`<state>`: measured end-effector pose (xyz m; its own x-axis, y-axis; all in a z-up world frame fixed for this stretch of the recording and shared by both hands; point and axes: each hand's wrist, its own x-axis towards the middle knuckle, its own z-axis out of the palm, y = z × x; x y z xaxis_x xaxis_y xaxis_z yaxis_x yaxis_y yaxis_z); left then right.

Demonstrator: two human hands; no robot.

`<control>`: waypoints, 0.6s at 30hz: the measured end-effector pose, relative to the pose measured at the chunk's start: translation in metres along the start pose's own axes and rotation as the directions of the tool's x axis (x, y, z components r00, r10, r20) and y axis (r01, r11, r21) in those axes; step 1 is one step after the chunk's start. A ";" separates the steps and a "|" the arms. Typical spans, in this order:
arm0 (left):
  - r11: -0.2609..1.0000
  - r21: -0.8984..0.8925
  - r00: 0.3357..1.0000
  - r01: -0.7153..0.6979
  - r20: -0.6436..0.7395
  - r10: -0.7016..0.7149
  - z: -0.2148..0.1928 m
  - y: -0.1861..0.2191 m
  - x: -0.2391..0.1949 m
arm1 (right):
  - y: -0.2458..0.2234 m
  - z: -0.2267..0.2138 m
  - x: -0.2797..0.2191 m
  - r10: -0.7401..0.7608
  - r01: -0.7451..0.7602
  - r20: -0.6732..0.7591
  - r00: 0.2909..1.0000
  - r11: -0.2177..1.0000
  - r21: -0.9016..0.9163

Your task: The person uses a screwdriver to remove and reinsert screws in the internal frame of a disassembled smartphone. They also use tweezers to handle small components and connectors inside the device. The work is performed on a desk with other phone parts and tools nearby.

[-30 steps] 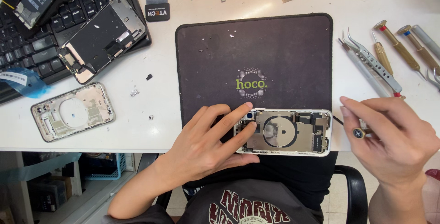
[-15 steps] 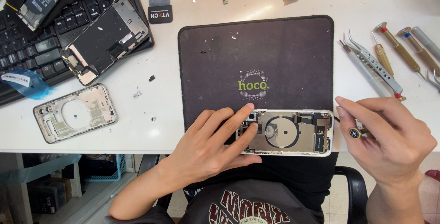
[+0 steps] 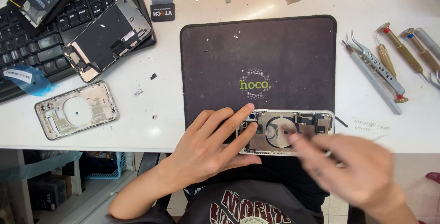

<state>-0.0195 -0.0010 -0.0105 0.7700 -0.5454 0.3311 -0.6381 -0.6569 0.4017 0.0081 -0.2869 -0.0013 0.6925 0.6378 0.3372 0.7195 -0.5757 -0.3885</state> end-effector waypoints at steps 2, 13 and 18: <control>1.000 -0.002 1.000 0.004 0.002 -0.004 -0.001 0.000 0.001 | -0.014 0.009 0.008 -0.143 0.143 0.013 0.990 0.990 0.011; 0.999 -0.041 1.000 -0.005 -0.014 0.004 -0.002 -0.003 0.000 | -0.023 0.024 0.039 -0.217 0.219 0.029 0.976 0.975 -0.048; 0.998 -0.061 1.000 0.009 -0.023 -0.010 -0.001 -0.002 -0.001 | -0.021 0.028 0.036 -0.262 0.264 0.037 0.964 0.960 -0.093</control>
<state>-0.0185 0.0014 -0.0107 0.7764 -0.5263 0.3466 -0.6298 -0.6291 0.4556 0.0161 -0.2372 -0.0051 0.4772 0.7848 0.3954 0.8787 -0.4315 -0.2040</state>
